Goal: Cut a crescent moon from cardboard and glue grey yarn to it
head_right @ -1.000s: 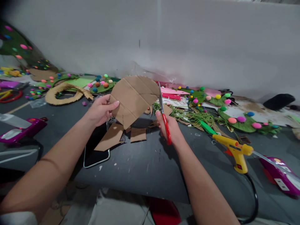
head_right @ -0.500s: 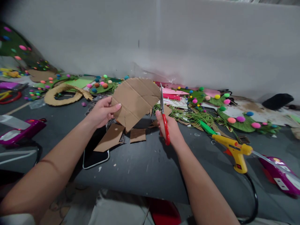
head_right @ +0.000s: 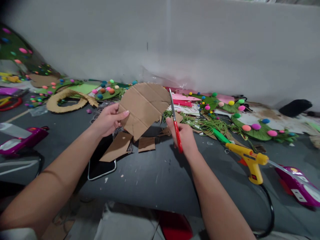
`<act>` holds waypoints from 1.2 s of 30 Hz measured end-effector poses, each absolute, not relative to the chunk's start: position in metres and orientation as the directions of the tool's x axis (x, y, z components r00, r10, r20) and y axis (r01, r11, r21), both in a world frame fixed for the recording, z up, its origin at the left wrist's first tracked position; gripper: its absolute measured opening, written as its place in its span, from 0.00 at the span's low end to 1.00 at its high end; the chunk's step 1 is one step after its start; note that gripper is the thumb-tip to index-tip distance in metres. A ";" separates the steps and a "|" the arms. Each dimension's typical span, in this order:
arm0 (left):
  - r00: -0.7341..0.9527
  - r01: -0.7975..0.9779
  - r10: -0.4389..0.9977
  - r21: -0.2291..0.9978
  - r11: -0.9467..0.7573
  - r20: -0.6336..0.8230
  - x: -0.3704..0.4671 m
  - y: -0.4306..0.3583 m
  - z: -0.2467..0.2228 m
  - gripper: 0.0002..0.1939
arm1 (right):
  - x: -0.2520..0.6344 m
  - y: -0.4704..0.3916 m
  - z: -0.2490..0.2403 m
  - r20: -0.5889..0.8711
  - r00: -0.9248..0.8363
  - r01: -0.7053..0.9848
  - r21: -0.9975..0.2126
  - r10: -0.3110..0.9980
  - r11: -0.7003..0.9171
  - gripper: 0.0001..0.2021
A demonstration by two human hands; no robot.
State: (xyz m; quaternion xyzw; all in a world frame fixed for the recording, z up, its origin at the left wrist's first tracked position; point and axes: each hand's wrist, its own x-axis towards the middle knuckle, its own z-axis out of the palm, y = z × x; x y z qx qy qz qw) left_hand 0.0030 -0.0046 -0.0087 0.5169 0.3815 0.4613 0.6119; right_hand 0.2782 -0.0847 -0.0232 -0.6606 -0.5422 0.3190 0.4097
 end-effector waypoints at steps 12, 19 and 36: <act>0.222 -0.185 0.975 0.983 0.012 0.030 -0.006 0.000 -0.002 0.17 | 0.291 -0.076 -0.027 -0.001 0.120 0.359 -0.932 0.993 -0.044 0.33; 0.214 -0.153 0.977 0.988 0.013 0.020 -0.005 -0.002 -0.001 0.18 | 0.293 -0.079 -0.029 0.037 0.062 0.460 -0.888 0.997 0.004 0.32; 0.179 -0.098 0.983 0.995 -0.009 0.026 -0.011 0.000 0.003 0.16 | 0.292 -0.085 -0.020 0.004 0.112 0.526 -0.849 0.994 -0.056 0.34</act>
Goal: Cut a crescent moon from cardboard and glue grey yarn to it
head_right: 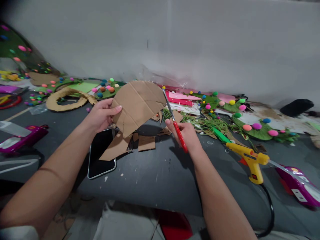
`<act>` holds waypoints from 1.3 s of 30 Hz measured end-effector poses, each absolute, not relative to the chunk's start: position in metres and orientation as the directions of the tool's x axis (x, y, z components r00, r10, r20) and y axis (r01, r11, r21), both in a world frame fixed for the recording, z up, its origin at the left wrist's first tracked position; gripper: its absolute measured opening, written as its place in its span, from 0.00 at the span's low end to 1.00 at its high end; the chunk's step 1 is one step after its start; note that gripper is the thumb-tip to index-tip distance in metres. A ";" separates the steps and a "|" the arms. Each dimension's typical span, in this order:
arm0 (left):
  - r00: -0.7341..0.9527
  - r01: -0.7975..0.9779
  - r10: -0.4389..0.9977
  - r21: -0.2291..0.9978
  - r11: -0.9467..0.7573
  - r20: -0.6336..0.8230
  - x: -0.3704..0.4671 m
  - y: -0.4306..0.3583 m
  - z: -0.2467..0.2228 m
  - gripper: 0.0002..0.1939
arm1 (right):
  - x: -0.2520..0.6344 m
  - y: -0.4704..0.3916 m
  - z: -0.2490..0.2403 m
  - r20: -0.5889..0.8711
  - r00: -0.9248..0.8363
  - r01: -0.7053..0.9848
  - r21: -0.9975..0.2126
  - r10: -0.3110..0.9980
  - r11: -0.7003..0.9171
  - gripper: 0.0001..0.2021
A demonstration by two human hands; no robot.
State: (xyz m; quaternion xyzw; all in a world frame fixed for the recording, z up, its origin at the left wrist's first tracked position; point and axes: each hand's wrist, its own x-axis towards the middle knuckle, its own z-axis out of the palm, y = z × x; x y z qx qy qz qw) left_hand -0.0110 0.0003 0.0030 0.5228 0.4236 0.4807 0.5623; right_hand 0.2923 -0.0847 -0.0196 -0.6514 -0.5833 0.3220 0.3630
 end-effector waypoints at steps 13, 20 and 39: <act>0.204 -0.123 0.979 0.992 -0.005 0.030 -0.019 0.006 0.000 0.16 | 0.292 -0.081 -0.021 -0.039 0.133 0.436 -0.895 0.990 -0.093 0.34; 0.166 -0.132 0.983 0.990 -0.058 0.080 -0.019 0.005 0.004 0.11 | 0.301 -0.082 -0.020 -0.051 -0.085 0.499 -0.867 0.995 -0.002 0.33; 0.191 -0.076 0.979 0.996 -0.050 0.064 -0.015 0.001 0.004 0.17 | 0.290 -0.083 -0.024 -0.083 -0.019 0.472 -0.879 0.996 -0.064 0.33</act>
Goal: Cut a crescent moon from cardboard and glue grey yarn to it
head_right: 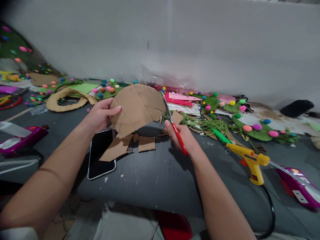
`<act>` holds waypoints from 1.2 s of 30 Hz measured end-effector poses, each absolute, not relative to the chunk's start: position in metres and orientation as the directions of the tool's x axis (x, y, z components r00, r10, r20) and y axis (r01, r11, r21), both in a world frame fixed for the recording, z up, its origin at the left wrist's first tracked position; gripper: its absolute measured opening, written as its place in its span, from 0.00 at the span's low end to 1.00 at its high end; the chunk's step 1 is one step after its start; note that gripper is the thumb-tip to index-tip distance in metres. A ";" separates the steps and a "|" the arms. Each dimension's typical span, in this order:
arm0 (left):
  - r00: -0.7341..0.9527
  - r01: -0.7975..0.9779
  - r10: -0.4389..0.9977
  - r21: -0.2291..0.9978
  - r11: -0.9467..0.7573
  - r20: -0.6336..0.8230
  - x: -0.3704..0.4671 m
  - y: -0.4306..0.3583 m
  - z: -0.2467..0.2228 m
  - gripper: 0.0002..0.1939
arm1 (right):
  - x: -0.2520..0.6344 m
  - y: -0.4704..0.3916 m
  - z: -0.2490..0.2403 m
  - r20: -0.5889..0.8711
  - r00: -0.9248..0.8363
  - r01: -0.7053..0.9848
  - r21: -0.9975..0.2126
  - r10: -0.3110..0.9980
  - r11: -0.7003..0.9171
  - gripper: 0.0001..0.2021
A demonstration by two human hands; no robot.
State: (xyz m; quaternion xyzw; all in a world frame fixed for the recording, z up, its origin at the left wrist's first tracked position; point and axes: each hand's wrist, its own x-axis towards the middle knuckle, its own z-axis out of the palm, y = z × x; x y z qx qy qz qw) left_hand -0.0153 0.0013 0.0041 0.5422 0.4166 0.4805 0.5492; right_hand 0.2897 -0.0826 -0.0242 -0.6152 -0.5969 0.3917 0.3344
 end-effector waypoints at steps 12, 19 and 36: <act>0.167 -0.064 0.981 0.994 -0.086 0.096 -0.020 0.004 0.006 0.13 | 0.289 -0.085 -0.015 -0.141 0.089 0.562 -0.810 0.986 -0.167 0.34; 0.184 -0.086 0.977 0.992 -0.096 0.111 -0.021 0.004 0.005 0.13 | 0.295 -0.082 -0.021 -0.080 -0.009 0.474 -0.878 0.997 -0.066 0.34; 0.146 -0.067 0.980 0.990 -0.126 0.134 -0.021 0.005 0.005 0.15 | 0.294 -0.086 -0.019 -0.083 -0.142 0.502 -0.865 0.986 -0.001 0.31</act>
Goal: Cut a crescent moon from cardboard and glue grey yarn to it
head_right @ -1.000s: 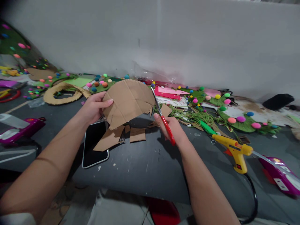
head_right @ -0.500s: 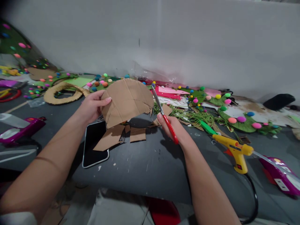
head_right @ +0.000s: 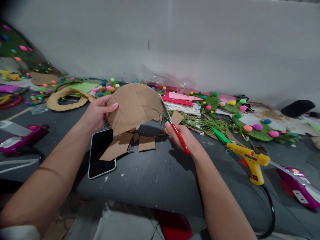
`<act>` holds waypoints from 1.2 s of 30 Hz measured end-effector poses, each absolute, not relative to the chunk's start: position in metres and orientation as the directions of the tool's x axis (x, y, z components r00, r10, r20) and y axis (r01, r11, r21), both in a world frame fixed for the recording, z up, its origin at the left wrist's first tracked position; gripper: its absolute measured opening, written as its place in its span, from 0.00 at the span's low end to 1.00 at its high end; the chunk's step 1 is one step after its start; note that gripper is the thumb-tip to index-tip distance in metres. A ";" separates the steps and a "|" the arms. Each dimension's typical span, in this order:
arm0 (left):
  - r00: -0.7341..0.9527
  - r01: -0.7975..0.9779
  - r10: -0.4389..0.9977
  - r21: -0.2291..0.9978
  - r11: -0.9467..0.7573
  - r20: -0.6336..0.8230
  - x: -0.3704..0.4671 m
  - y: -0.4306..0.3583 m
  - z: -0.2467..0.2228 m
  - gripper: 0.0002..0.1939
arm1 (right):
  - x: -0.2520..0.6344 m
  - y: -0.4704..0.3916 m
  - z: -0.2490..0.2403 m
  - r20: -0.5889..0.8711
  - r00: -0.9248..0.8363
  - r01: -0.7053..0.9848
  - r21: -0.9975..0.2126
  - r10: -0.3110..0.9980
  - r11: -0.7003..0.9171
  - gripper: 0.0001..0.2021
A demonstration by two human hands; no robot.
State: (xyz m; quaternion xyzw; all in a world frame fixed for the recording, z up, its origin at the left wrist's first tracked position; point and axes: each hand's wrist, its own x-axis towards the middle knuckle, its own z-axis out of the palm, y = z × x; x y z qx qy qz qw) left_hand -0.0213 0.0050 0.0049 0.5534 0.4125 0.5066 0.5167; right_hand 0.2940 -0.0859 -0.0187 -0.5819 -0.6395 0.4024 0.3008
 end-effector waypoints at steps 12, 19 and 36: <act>0.161 -0.060 0.978 0.990 -0.127 0.136 -0.021 0.006 0.004 0.17 | 0.289 -0.088 -0.013 -0.109 -0.129 0.494 -0.869 0.986 -0.031 0.33; 0.135 -0.072 0.982 0.990 -0.124 0.132 -0.021 0.006 0.004 0.15 | 0.289 -0.089 -0.013 -0.101 -0.146 0.473 -0.881 0.984 -0.020 0.33; 0.120 -0.089 0.984 0.988 -0.122 0.133 -0.019 0.004 0.006 0.14 | 0.290 -0.089 -0.013 -0.161 -0.191 0.450 -0.891 0.968 -0.059 0.34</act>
